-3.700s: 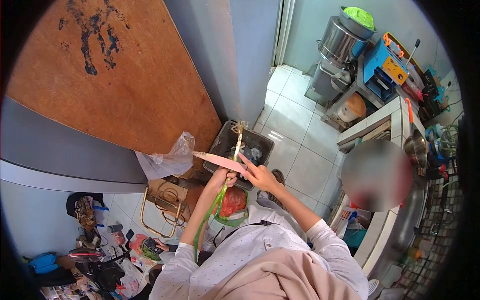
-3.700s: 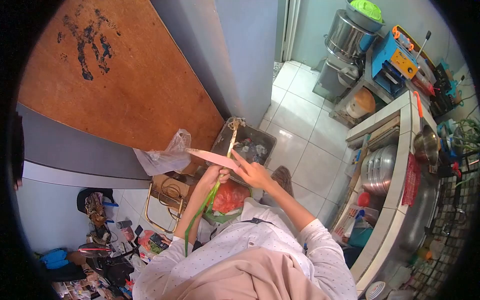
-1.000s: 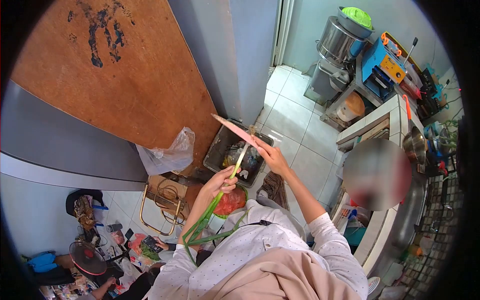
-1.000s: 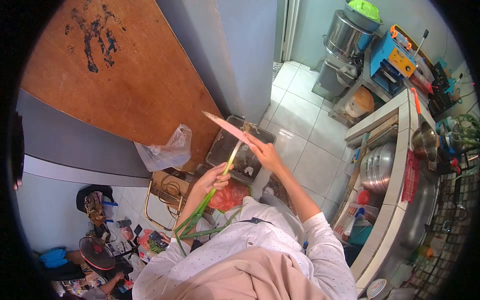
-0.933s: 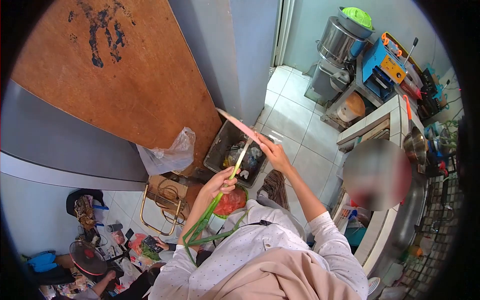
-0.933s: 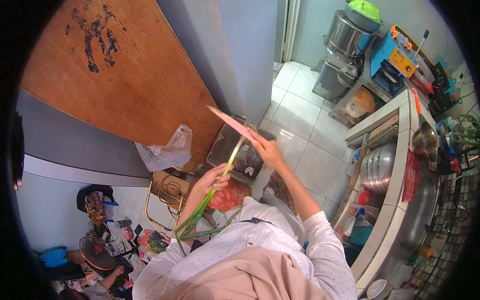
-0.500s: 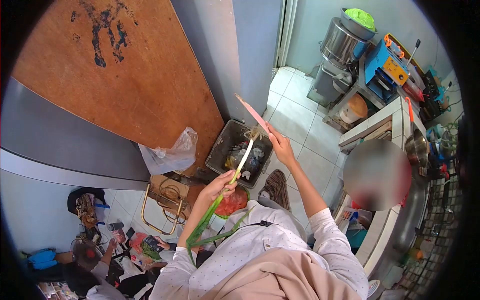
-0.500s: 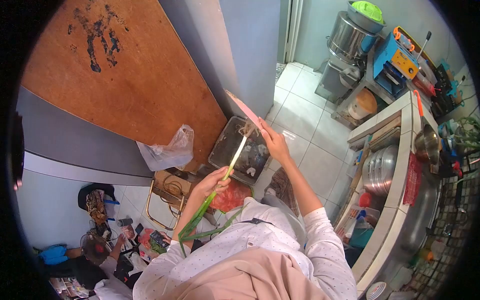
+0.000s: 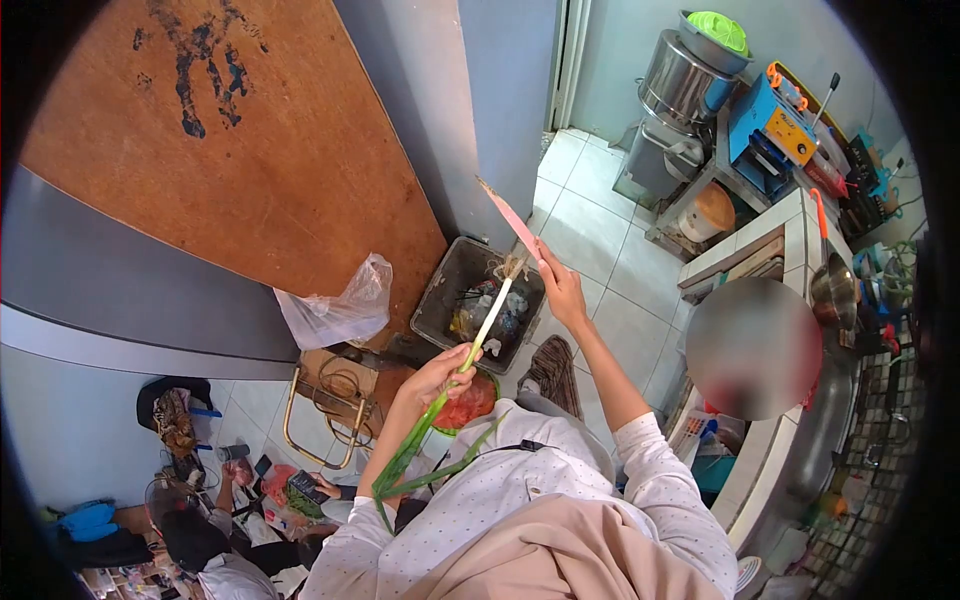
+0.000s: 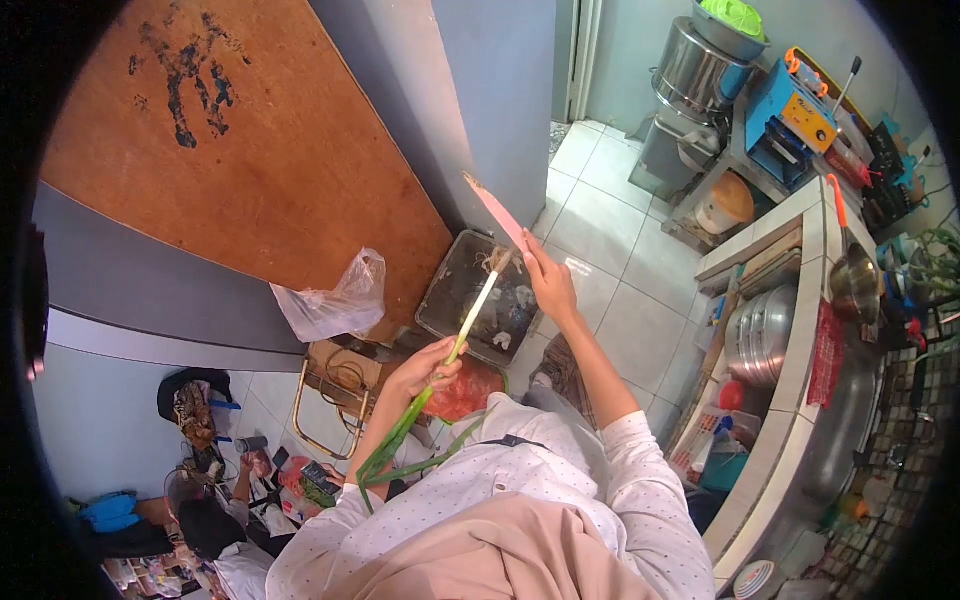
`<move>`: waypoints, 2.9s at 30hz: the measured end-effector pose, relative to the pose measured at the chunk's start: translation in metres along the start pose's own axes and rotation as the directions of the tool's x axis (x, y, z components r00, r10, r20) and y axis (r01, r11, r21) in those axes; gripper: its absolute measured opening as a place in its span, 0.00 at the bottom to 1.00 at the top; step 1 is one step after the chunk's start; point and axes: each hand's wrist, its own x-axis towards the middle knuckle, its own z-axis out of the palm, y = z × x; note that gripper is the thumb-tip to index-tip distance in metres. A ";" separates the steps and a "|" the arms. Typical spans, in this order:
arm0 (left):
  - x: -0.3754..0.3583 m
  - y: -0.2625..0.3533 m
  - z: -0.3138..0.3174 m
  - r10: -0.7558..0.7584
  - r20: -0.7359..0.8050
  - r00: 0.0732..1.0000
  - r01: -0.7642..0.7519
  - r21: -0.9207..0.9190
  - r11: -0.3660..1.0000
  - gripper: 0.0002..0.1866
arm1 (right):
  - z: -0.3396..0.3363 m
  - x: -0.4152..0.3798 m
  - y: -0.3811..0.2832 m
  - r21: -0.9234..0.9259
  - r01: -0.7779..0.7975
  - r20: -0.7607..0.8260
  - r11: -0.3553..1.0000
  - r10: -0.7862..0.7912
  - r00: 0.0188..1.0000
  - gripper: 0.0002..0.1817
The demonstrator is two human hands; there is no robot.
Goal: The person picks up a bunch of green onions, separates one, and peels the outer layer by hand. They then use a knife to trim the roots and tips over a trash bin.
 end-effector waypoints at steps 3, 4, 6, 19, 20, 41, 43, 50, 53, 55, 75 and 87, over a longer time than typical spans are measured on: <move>0.001 -0.004 0.006 -0.011 -0.142 0.990 0.004 -0.052 0.999 0.12 | 0.014 0.006 0.022 0.013 0.274 -0.114 0.962 -0.271 0.956 0.25; 0.002 -0.005 0.004 -0.012 -0.143 0.990 0.004 -0.053 0.999 0.12 | 0.012 0.004 0.024 0.013 0.274 -0.114 0.962 -0.271 0.956 0.25; 0.007 -0.008 -0.003 -0.001 -0.215 0.977 0.004 0.010 1.000 0.09 | 0.004 -0.002 0.020 0.105 -0.079 0.130 0.991 0.065 0.989 0.30; 0.032 -0.016 -0.037 0.103 -0.568 0.817 -0.297 -0.260 0.919 0.22 | 0.011 -0.041 0.011 0.463 -0.250 0.336 0.850 0.093 0.937 0.27; 0.033 -0.015 -0.034 0.126 -0.660 0.741 -0.329 -0.193 0.924 0.22 | 0.015 -0.045 0.011 0.464 -0.250 0.335 0.850 0.093 0.938 0.27; 0.028 0.004 -0.026 0.185 -0.422 0.887 -0.095 0.225 0.970 0.15 | 0.040 -0.070 0.015 0.287 -0.166 0.403 0.943 0.039 0.914 0.20; 0.030 0.001 -0.017 0.169 -0.446 0.879 -0.089 0.194 0.977 0.14 | 0.027 -0.070 -0.012 0.083 -0.110 0.514 0.990 0.052 0.856 0.19; 0.021 -0.007 -0.002 0.164 -0.463 0.871 -0.063 0.226 0.972 0.14 | 0.032 -0.053 0.010 0.208 0.024 0.259 0.978 -0.078 0.963 0.20; 0.014 -0.007 0.003 0.145 -0.454 0.879 -0.035 0.243 0.969 0.14 | 0.010 -0.046 0.002 0.329 -0.306 0.487 0.893 0.118 0.865 0.24; 0.012 -0.008 0.003 0.175 -0.475 0.862 -0.026 0.302 0.953 0.15 | 0.010 -0.047 0.004 0.366 -0.322 0.496 0.873 0.110 0.861 0.24; 0.046 0.009 -0.009 0.367 -0.396 0.841 -0.118 0.528 0.841 0.16 | 0.006 -0.064 -0.032 0.506 -0.421 0.624 0.753 0.017 0.781 0.26; 0.046 0.013 -0.001 0.439 -0.462 0.770 -0.050 0.642 0.765 0.16 | 0.002 -0.074 -0.038 0.454 -0.473 0.587 0.755 0.146 0.796 0.20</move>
